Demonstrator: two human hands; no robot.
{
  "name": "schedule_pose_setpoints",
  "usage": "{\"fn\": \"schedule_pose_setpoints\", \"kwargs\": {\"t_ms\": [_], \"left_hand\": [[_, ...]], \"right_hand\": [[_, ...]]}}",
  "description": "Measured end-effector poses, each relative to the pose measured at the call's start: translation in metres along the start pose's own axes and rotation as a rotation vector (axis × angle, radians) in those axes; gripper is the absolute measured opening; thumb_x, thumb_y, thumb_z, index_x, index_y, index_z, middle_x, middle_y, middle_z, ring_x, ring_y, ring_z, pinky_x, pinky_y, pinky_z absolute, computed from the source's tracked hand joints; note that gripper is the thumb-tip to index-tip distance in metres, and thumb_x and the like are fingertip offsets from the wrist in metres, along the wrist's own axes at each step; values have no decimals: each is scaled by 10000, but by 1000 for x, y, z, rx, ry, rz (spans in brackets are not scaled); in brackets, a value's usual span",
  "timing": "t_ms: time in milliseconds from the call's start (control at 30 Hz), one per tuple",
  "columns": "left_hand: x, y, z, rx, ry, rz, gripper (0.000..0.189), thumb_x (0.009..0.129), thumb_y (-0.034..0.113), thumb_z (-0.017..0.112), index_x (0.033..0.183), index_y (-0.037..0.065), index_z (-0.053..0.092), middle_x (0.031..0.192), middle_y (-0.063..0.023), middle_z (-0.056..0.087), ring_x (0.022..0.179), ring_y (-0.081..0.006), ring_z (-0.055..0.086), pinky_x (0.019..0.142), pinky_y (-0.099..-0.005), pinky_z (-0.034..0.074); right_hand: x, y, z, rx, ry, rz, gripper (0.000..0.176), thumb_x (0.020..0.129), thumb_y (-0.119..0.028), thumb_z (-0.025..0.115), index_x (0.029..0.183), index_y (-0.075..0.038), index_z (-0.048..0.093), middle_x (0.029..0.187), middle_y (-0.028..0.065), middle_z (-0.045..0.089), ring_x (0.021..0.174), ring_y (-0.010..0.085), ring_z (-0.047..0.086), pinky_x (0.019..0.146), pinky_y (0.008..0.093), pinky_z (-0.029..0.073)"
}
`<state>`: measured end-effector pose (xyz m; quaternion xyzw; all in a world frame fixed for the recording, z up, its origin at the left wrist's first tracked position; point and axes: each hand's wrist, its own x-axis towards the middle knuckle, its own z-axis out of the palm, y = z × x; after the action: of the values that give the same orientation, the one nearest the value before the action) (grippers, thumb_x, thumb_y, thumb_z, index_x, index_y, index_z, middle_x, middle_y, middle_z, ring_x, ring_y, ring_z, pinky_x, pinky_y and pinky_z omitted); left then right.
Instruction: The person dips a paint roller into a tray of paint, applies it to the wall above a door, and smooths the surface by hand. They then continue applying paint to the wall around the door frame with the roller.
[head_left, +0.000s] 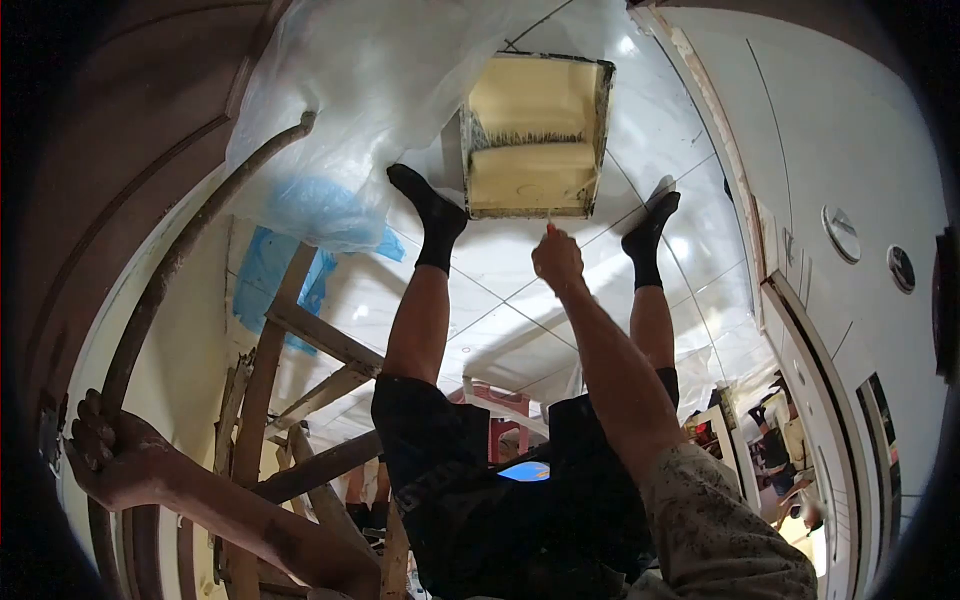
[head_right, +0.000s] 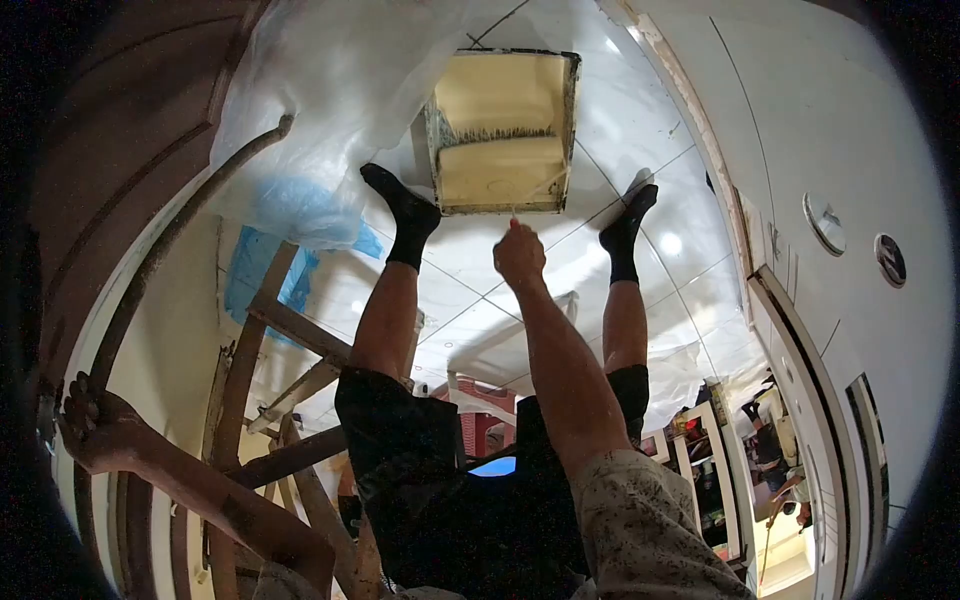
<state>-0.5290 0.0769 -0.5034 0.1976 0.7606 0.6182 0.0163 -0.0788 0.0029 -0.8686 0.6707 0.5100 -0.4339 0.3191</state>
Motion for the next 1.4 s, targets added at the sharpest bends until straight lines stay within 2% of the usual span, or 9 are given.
{"fn": "schedule_pose_setpoints", "kwargs": {"t_ms": [233,300,400,567,800,833,967,1033,1400], "left_hand": [[12,-5,-29,-40,1,-33,262,729,86,492,494,47,384,473,-83,326,606,-264,519,827,-423,489],[20,-8,-42,-56,-42,-40,263,733,90,487,494,46,386,476,-85,332,613,-268,527,820,-422,492],[16,-8,-40,-74,-86,-38,268,741,96,476,493,46,385,478,-88,336,617,-274,531,816,-422,494],[10,-3,-30,-106,-198,-86,283,747,99,460,486,61,356,477,-76,300,585,-269,497,818,-420,490],[-2,-1,1,51,96,21,282,743,96,464,496,95,327,482,-57,236,536,-239,424,828,-427,473],[-3,-1,2,44,83,35,275,740,95,467,499,91,335,481,-59,236,538,-240,426,835,-430,470],[-1,2,5,-28,-41,-27,267,737,91,474,503,83,346,480,-62,237,543,-244,430,844,-428,467],[-20,4,36,85,230,50,269,728,82,473,495,89,340,481,-63,241,544,-243,423,839,-430,461],[1,0,8,18,80,45,324,691,48,458,469,139,241,460,-62,223,500,-243,357,723,-405,427]], "right_hand": [[-1,-17,-14,-68,-5,-79,238,846,-158,478,934,32,590,969,215,617,866,332,630,742,411,522],[15,-25,-26,-634,-60,-498,222,834,-154,495,865,42,595,934,226,624,850,329,633,739,402,519],[40,-23,-15,-57,169,-211,213,830,-142,504,829,41,613,910,217,632,823,326,636,718,400,521],[21,-39,-53,-43,292,-239,225,826,-162,514,781,27,627,860,197,639,757,307,651,653,383,527],[36,-8,-4,-441,101,-344,198,819,-152,511,853,12,617,849,194,625,795,339,634,730,428,516],[37,12,25,-73,199,-169,232,844,-167,471,871,25,598,861,204,619,826,335,627,733,428,516],[8,17,21,-212,84,-186,243,869,-166,435,886,23,587,889,222,610,858,347,615,735,433,513],[-10,-7,-10,-72,173,-130,246,880,-172,438,869,26,584,860,207,600,835,346,616,703,421,517],[30,-50,-48,-124,229,-242,235,876,-150,471,899,36,611,868,209,597,784,340,623,652,361,530]]}}
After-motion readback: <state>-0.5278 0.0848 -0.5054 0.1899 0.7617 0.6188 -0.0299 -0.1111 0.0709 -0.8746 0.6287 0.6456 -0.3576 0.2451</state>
